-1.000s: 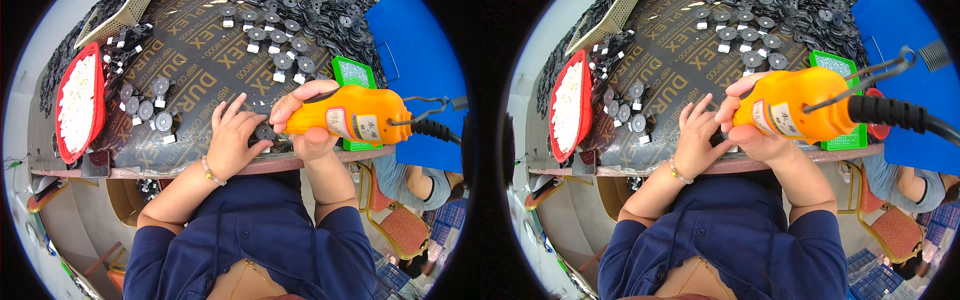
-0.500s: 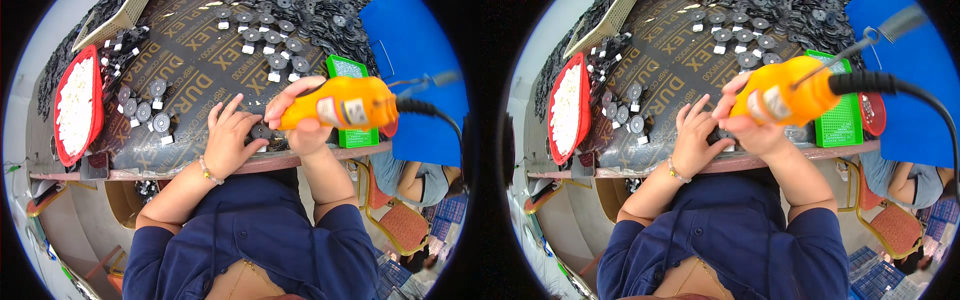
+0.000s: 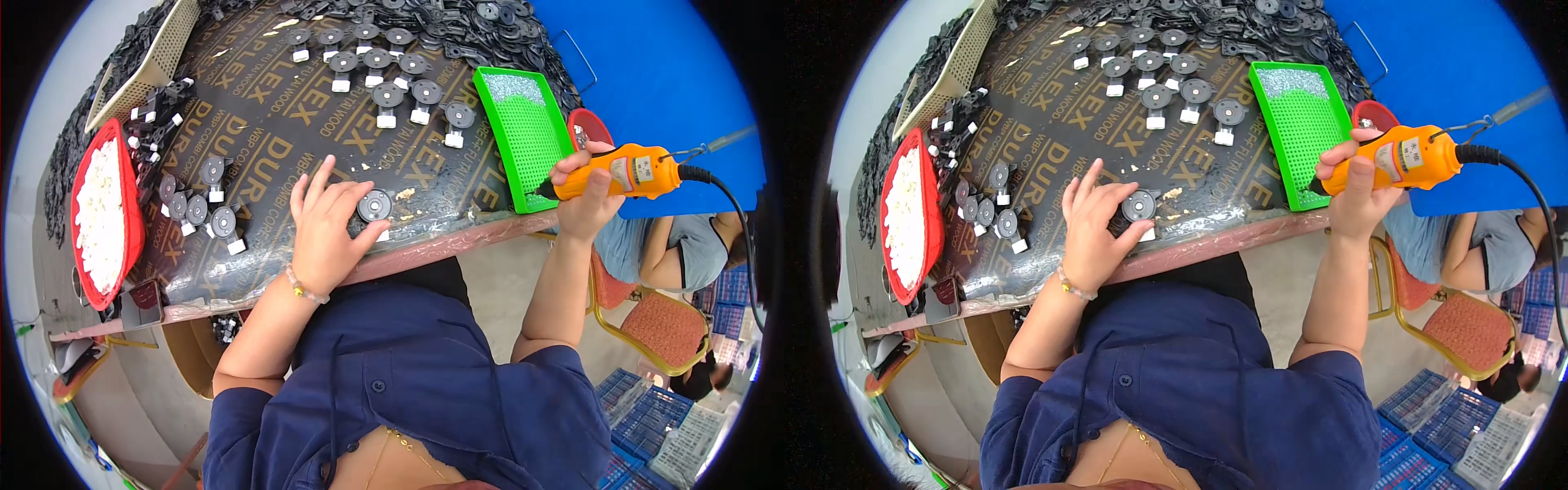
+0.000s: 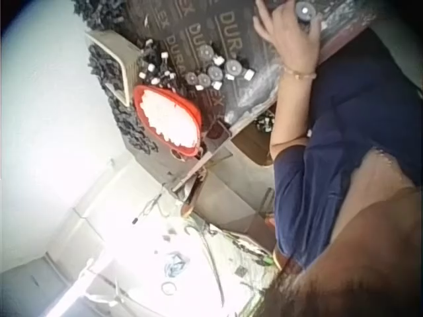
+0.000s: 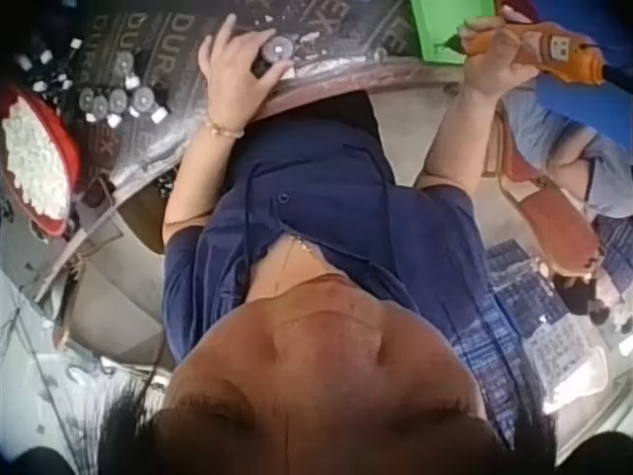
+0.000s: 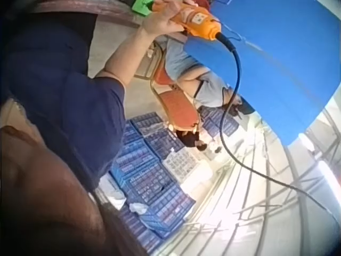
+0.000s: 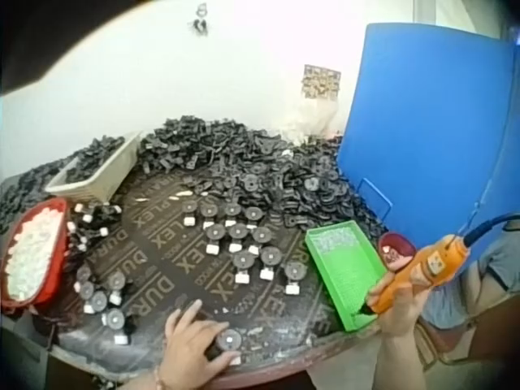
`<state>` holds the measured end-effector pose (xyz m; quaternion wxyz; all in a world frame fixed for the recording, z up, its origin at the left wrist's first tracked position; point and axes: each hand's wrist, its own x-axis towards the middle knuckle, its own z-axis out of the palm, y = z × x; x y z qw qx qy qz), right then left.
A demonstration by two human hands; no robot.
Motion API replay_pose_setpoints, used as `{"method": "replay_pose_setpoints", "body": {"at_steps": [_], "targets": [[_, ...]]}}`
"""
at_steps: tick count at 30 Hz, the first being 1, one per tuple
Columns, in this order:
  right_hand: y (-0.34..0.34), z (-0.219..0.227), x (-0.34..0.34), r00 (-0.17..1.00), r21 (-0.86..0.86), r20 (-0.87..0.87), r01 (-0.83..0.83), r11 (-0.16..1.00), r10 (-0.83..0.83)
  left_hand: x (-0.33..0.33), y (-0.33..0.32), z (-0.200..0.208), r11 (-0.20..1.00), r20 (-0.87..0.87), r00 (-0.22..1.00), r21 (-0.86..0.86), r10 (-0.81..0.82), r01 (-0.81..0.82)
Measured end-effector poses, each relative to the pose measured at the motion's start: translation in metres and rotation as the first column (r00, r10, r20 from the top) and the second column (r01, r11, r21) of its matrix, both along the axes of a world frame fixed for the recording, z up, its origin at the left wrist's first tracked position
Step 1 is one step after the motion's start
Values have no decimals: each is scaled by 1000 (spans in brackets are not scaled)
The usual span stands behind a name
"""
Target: Assembling small components at a workbench using a handheld soldering tool.
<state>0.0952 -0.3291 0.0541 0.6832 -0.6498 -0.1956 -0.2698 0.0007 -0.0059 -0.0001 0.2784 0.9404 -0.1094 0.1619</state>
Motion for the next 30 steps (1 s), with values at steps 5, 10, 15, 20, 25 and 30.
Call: {"method": "replay_pose_setpoints", "body": {"at_steps": [5,10,15,20,25,30], "targets": [[-6,-7,2,999,15,-43,-4,1000,5,-1,0,-1,1000,-10,1000,21,6,-5],[-9,-8,2,999,34,-39,-8,999,9,-1,-1,-1,1000,-21,1000,31,6,-5],[-9,-2,-5,1000,-14,-14,21,1000,-21,-2,-1,2,1000,-28,1000,21,5,-4],[8,27,-20,997,-10,74,25,1000,-25,-4,2,2,1000,21,1000,-14,-4,4],[78,33,-33,848,148,256,-508,848,463,-4,5,1,998,65,997,-47,-28,31],[137,12,-36,777,176,17,-622,763,630,-6,8,1,993,96,994,-96,-59,69]]}}
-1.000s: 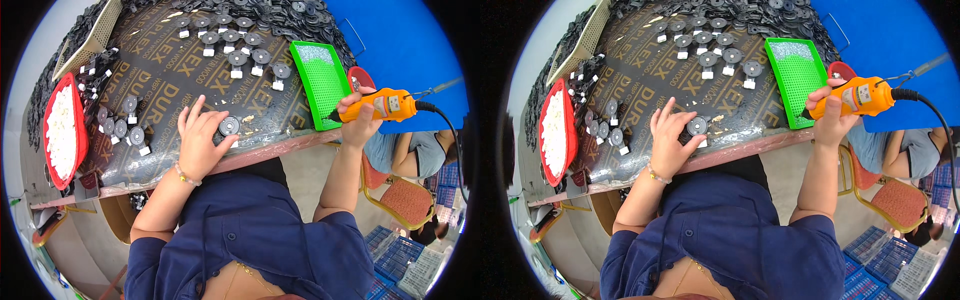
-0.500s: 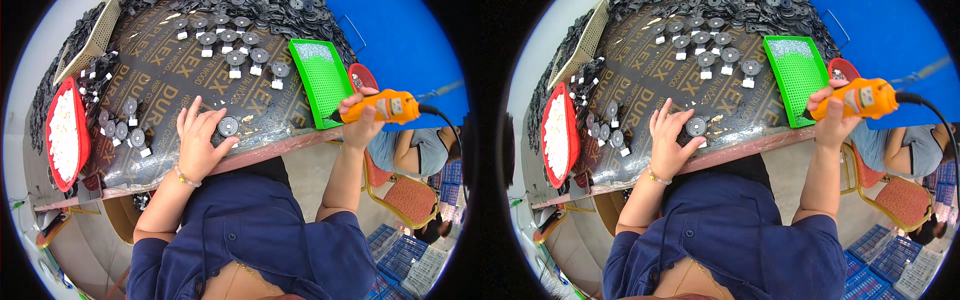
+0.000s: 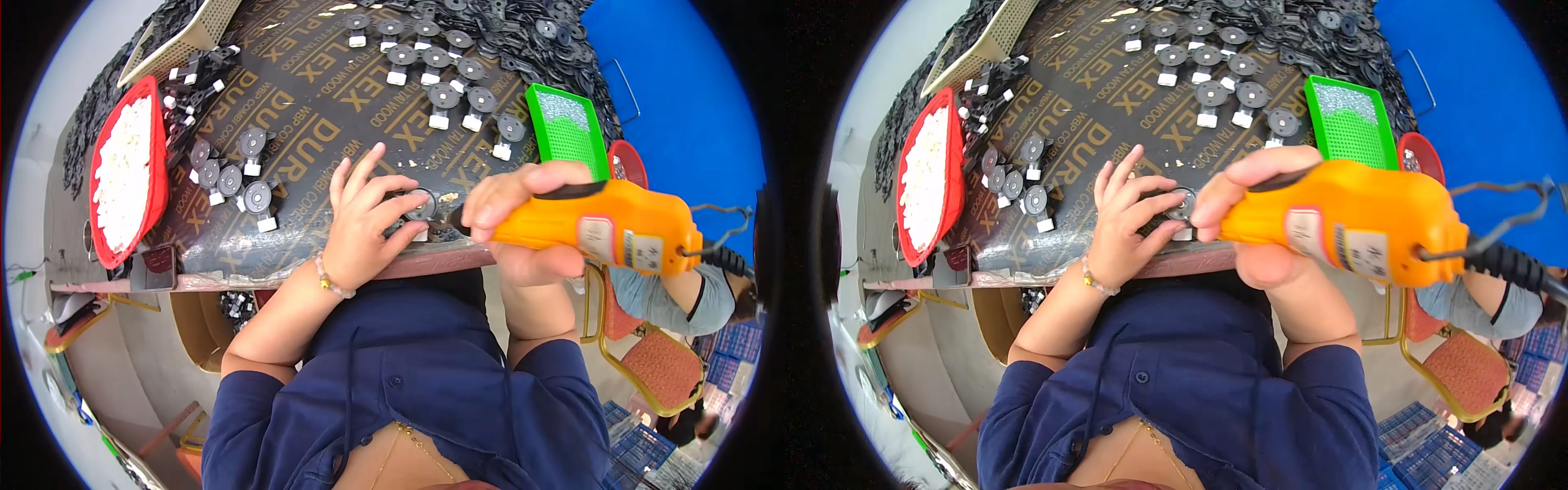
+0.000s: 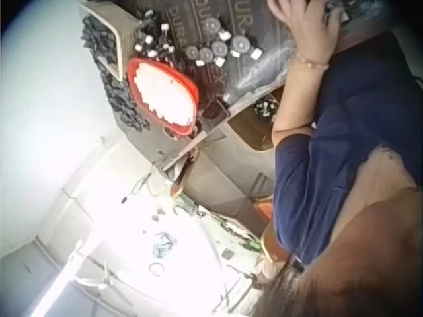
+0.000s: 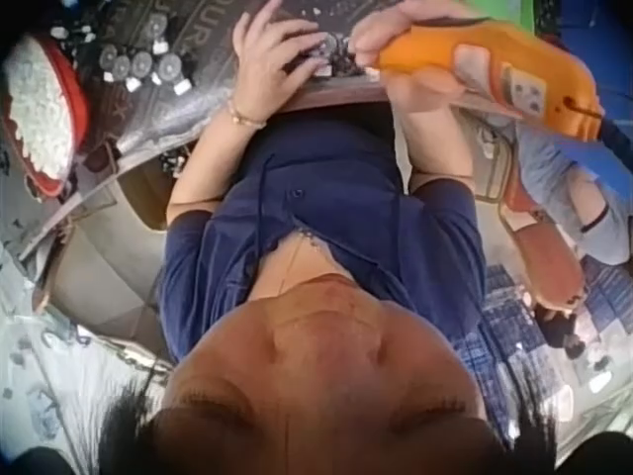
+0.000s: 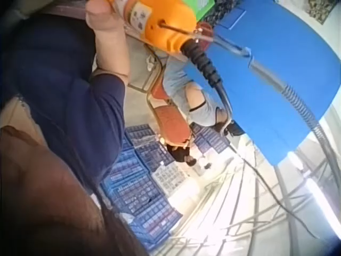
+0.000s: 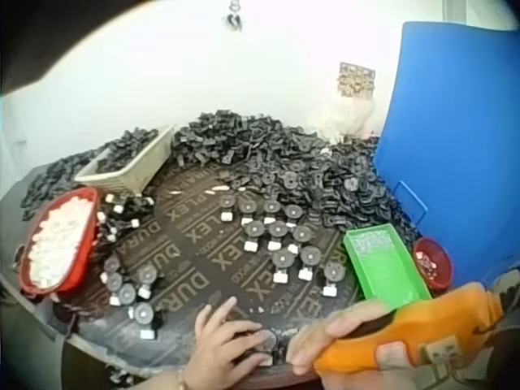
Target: Assembling small components at a workbench using a handheld soldering tool.
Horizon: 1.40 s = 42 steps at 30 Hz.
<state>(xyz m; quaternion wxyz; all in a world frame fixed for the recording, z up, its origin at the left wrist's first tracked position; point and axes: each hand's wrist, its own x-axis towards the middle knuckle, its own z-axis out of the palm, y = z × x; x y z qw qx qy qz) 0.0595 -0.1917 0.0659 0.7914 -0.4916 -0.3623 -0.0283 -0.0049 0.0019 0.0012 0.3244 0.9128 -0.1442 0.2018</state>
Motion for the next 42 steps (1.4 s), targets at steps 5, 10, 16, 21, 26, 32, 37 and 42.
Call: {"method": "replay_pose_setpoints", "body": {"at_steps": [5,10,16,21,26,32,37,42], "targets": [[15,-8,7,995,4,19,-99,995,99,0,1,-6,998,5,1000,-61,-11,11],[17,-7,4,997,12,11,-78,997,78,0,0,-7,1000,17,1000,-25,-3,4],[14,-10,7,998,-102,-62,-12,995,6,0,-6,4,999,-53,998,-34,25,-27],[14,-11,5,993,-161,-119,-38,986,19,2,-5,-4,999,-100,995,38,25,-21],[26,-2,-1,978,-170,-194,-108,979,74,3,-3,-7,998,-67,998,62,20,-16],[25,-7,2,968,-150,-233,-135,979,97,1,-6,-3,996,-38,998,75,50,-47],[13,-22,17,994,57,-85,-60,997,65,-11,19,20,955,-46,980,236,194,-178],[-36,-3,32,984,60,121,127,990,-133,-22,116,70,787,-130,906,554,403,-270]]}}
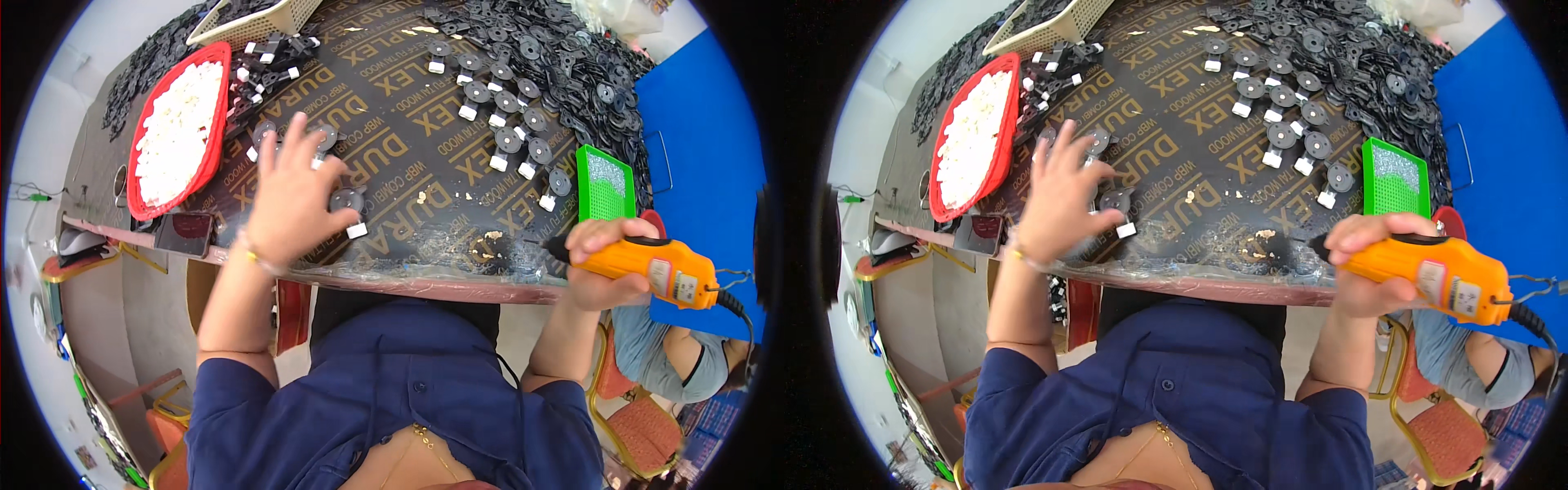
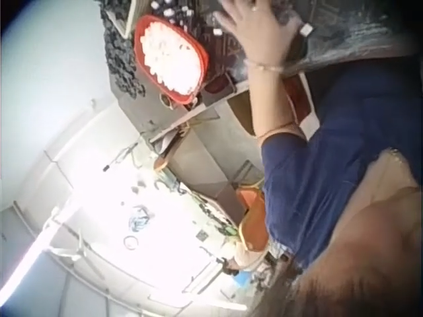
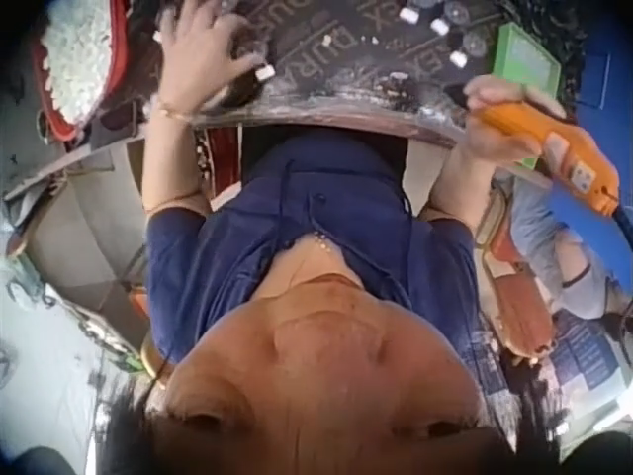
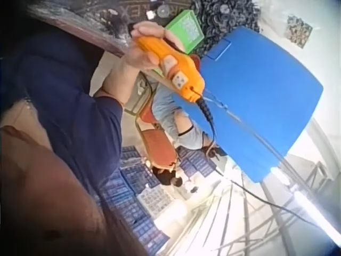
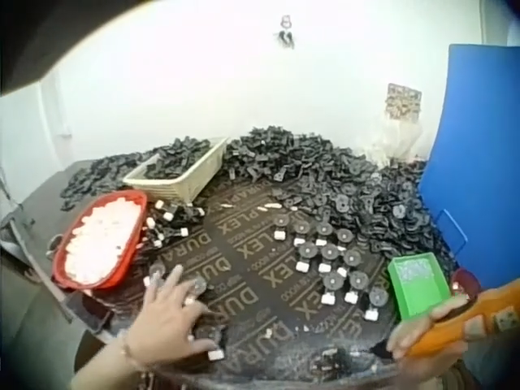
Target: Assembling small components at a workbench using a handheld soldering tool.
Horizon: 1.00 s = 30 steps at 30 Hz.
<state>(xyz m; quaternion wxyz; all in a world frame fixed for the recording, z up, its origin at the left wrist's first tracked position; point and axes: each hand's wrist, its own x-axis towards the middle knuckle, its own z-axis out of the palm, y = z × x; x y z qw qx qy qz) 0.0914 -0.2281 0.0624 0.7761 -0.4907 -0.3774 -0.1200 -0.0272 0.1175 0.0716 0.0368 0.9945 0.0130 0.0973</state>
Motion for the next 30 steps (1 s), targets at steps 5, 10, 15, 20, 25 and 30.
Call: {"method": "replay_pose_setpoints", "body": {"at_steps": [5,10,15,20,25,30], "targets": [[-21,2,6,986,-44,-46,157,987,-159,95,31,19,987,199,968,73,-154,142],[-10,5,-3,983,-74,-41,173,982,-176,258,30,-34,974,256,940,64,-226,217],[-43,10,-5,955,-121,-11,294,948,-297,310,27,-60,972,80,981,-143,-178,188],[-90,11,6,881,-142,-37,462,875,-472,243,27,-33,962,35,976,-168,-214,216],[-122,-1,10,813,-214,-47,559,801,-580,128,-45,-4,851,158,891,-266,-425,453],[-128,-15,21,791,-235,-45,585,776,-610,47,-82,-9,846,55,881,-256,-470,467]]}}
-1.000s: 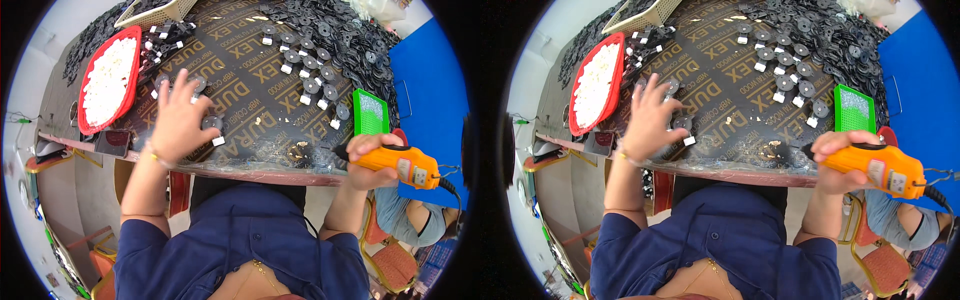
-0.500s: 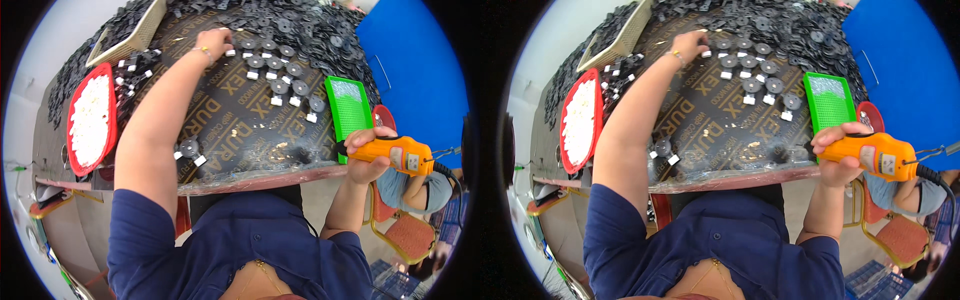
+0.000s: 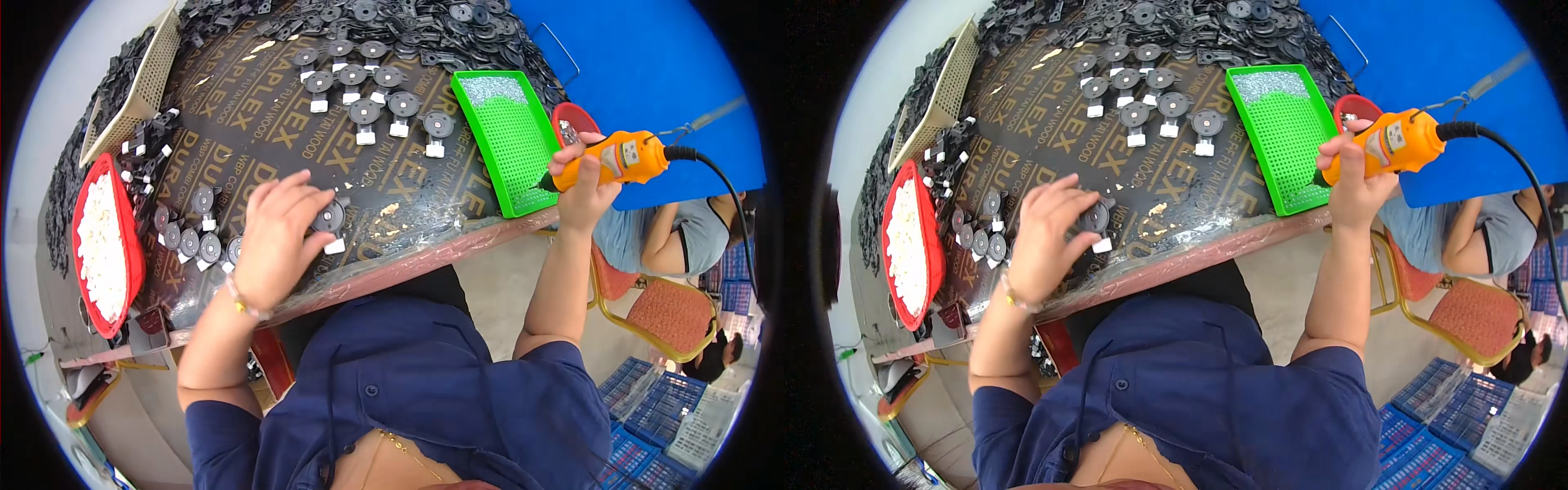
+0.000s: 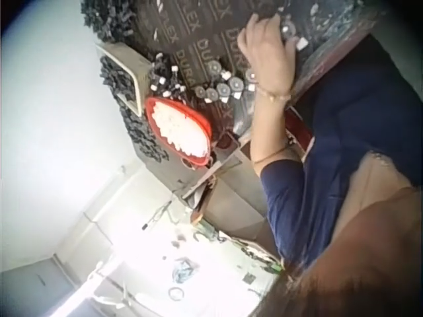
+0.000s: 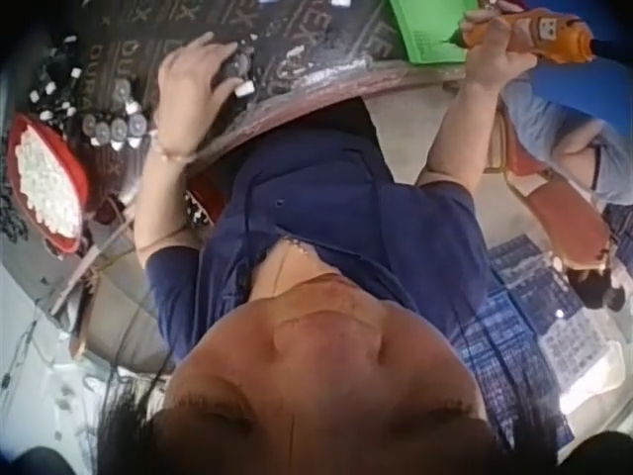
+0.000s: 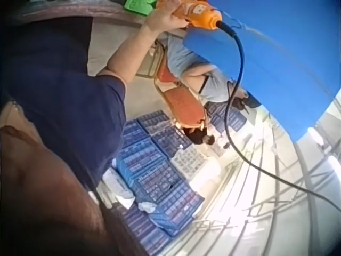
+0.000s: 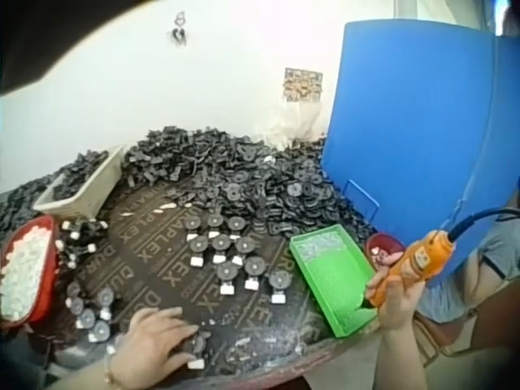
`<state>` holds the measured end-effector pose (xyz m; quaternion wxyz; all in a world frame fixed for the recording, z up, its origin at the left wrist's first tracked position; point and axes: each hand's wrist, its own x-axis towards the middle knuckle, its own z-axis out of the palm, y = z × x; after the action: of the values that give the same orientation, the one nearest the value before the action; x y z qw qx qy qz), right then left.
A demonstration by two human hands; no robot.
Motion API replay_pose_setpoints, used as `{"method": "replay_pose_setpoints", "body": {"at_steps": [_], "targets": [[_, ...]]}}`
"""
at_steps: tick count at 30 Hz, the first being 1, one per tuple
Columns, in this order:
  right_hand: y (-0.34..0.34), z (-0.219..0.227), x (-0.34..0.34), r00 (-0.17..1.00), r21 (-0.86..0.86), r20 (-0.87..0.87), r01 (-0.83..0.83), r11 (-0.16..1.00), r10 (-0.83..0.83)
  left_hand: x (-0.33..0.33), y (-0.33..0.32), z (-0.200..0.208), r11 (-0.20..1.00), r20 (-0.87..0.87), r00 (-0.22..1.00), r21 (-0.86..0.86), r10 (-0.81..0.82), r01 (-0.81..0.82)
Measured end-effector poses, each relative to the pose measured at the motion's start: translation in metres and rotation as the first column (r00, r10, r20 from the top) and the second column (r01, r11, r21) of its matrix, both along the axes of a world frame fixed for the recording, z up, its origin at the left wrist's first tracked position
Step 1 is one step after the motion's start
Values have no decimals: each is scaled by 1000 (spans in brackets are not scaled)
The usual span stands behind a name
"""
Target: Assembling small components at a workbench using a handheld soldering tool.
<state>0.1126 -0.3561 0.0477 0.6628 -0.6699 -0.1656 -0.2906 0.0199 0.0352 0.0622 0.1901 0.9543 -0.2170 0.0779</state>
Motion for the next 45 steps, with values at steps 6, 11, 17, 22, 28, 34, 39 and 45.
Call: {"method": "replay_pose_setpoints", "body": {"at_steps": [6,11,17,22,28,34,39,45], "targets": [[-9,-4,1,1000,26,13,5,1000,-5,-11,-23,-30,989,-47,997,-131,68,-74],[-8,-5,-2,1000,26,2,22,999,-22,-13,-29,-41,968,-44,992,-220,115,-122],[-1,22,-16,996,10,69,49,999,-50,-13,-21,-56,937,-34,985,-304,172,-174],[64,43,-25,906,92,261,-367,926,333,-12,-25,-57,939,12,985,-305,171,-159],[167,17,-25,755,198,-61,-633,749,653,-13,-24,-60,935,16,983,-311,185,-171],[192,12,-22,730,221,-73,-653,724,680,-13,-25,-61,932,-5,982,-315,189,-181],[197,13,-26,701,213,-105,-677,705,705,-13,-25,-62,929,11,982,-326,190,-176],[204,17,-33,727,148,-126,-659,738,675,-12,-24,-62,934,41,985,-324,169,-146]]}}
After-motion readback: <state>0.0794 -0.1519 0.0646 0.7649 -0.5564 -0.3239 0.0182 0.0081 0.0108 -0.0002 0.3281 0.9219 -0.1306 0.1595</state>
